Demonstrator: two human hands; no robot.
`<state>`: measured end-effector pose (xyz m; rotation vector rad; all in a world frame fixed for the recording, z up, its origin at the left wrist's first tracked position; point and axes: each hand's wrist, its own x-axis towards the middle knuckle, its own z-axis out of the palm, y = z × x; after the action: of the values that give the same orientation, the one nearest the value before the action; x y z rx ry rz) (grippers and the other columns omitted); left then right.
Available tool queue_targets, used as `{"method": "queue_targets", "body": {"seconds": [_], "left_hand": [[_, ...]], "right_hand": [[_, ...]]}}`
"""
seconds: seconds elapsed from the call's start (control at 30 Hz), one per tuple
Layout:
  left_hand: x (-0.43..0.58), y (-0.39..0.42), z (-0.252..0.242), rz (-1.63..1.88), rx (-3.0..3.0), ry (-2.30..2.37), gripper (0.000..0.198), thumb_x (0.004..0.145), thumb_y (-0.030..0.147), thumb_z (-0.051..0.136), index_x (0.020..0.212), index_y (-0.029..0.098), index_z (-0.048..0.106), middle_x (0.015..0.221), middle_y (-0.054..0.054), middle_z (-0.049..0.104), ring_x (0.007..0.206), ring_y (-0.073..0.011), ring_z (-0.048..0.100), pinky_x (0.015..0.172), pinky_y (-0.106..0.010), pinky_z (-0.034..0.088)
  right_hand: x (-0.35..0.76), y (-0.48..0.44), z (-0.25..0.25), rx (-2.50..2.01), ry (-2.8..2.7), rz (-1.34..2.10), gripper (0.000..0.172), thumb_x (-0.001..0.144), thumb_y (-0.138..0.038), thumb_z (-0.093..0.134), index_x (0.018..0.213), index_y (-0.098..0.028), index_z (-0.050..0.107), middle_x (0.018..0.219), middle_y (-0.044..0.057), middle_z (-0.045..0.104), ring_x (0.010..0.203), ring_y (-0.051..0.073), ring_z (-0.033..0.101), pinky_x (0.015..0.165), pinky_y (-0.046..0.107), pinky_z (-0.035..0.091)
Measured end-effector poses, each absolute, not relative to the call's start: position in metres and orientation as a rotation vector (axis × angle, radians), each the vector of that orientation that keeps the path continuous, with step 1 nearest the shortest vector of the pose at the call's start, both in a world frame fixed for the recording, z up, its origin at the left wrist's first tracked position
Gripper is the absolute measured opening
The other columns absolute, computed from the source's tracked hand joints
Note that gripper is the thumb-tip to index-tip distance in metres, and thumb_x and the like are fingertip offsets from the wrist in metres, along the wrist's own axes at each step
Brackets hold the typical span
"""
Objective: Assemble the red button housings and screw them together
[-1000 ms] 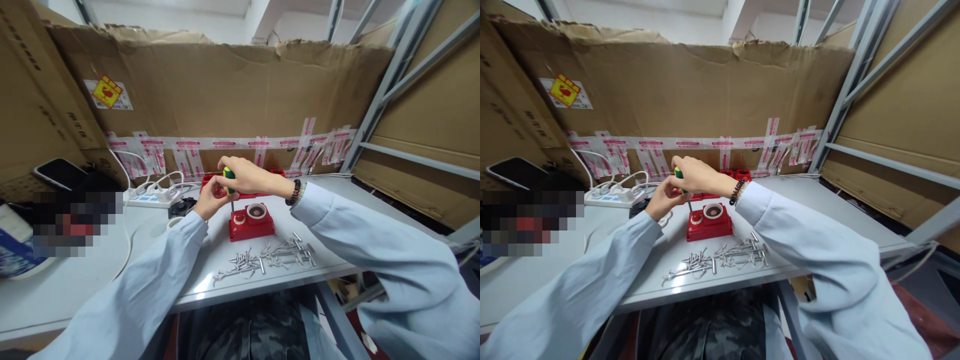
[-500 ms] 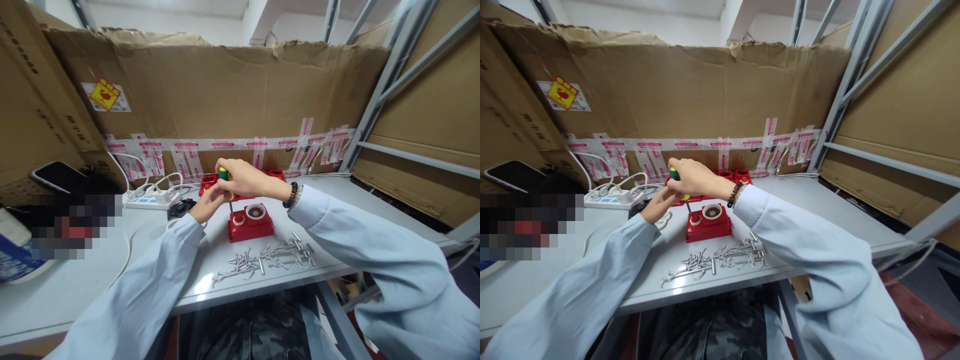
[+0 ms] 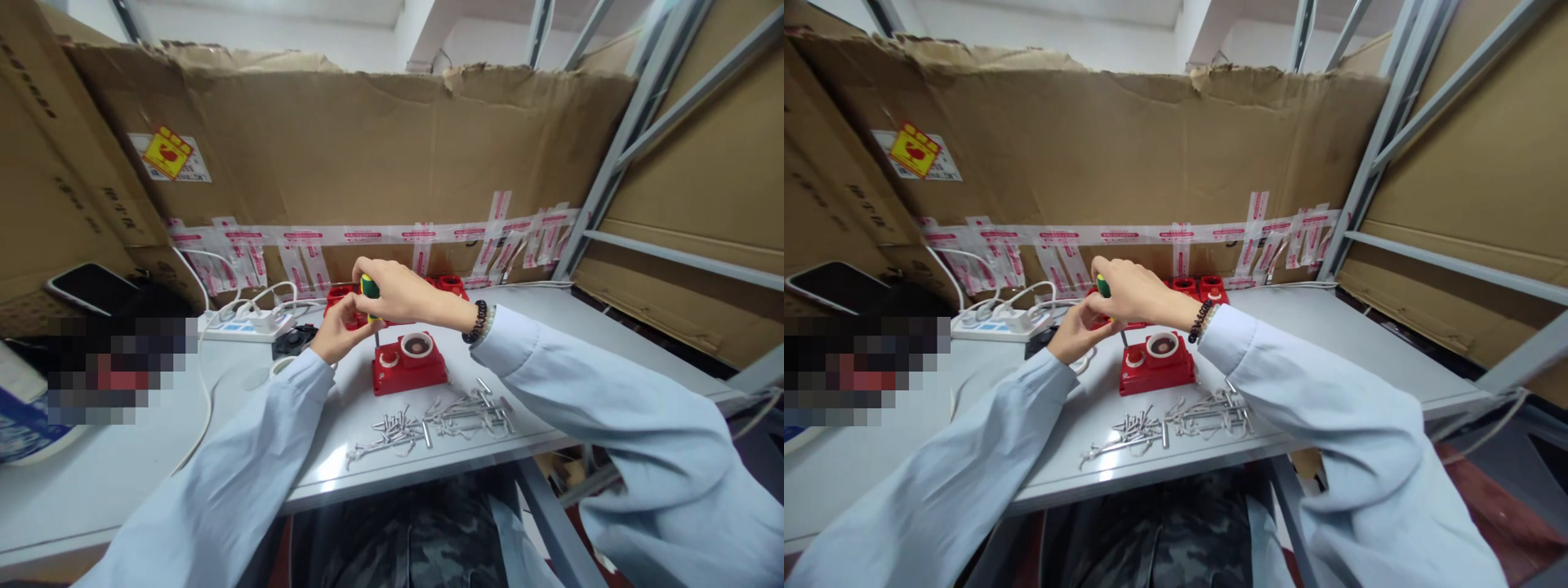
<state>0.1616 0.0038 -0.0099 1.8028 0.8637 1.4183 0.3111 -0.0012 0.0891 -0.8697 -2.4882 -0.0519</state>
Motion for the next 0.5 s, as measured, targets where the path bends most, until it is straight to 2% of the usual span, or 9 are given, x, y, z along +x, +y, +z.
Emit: {"method": "queue_targets", "body": {"seconds": [0.07,0.2,0.33,0.5], "left_hand": [[0.1610,0.0063,-0.0139,1.471,1.824,0.907,0.045,0.060,0.036,0.078,0.091,0.017,0.051,0.089,-0.001,0.061,0.083,-0.0160,0.058,0.075,-0.027,0.047],[0.1563,0.0062,-0.0199,1.213,1.945,0.956,0.043,0.072,0.040,0.068,0.106,0.017,0.056,0.102,-0.006,0.064,0.097,-0.0215,0.058,0.081,-0.030,0.046],[0.1518,0.0030,-0.0192,1.048,2.051,1.033,0.035,0.077,0.043,0.061,0.094,0.013,0.068,0.099,-0.010,0.069,0.096,-0.0257,0.060,0.085,-0.035,0.045],[0.1549,0.0066,-0.0217,1.203,1.967,1.076,0.035,0.068,0.042,0.071,0.084,0.011,0.069,0.090,-0.010,0.071,0.090,-0.0257,0.062,0.083,-0.035,0.047]], "right_hand": [[0.3115,-0.0011,0.0882,-0.902,-2.472,-0.057,0.022,0.077,-0.032,0.050,0.093,-0.017,0.048,0.083,0.005,0.060,0.071,0.016,0.049,0.061,0.028,0.034],[0.3139,-0.0001,0.0887,-0.875,-2.458,0.008,0.027,0.073,-0.023,0.053,0.099,-0.017,0.044,0.080,0.004,0.058,0.066,0.014,0.046,0.060,0.028,0.034],[0.3174,-0.0009,0.0917,-0.808,-2.505,0.157,0.037,0.066,-0.017,0.054,0.101,-0.018,0.041,0.078,0.001,0.055,0.062,0.012,0.044,0.056,0.026,0.034],[0.3148,-0.0016,0.0897,-0.889,-2.466,0.044,0.024,0.070,-0.026,0.055,0.090,-0.018,0.044,0.071,0.001,0.054,0.060,0.012,0.042,0.057,0.027,0.032]]}}
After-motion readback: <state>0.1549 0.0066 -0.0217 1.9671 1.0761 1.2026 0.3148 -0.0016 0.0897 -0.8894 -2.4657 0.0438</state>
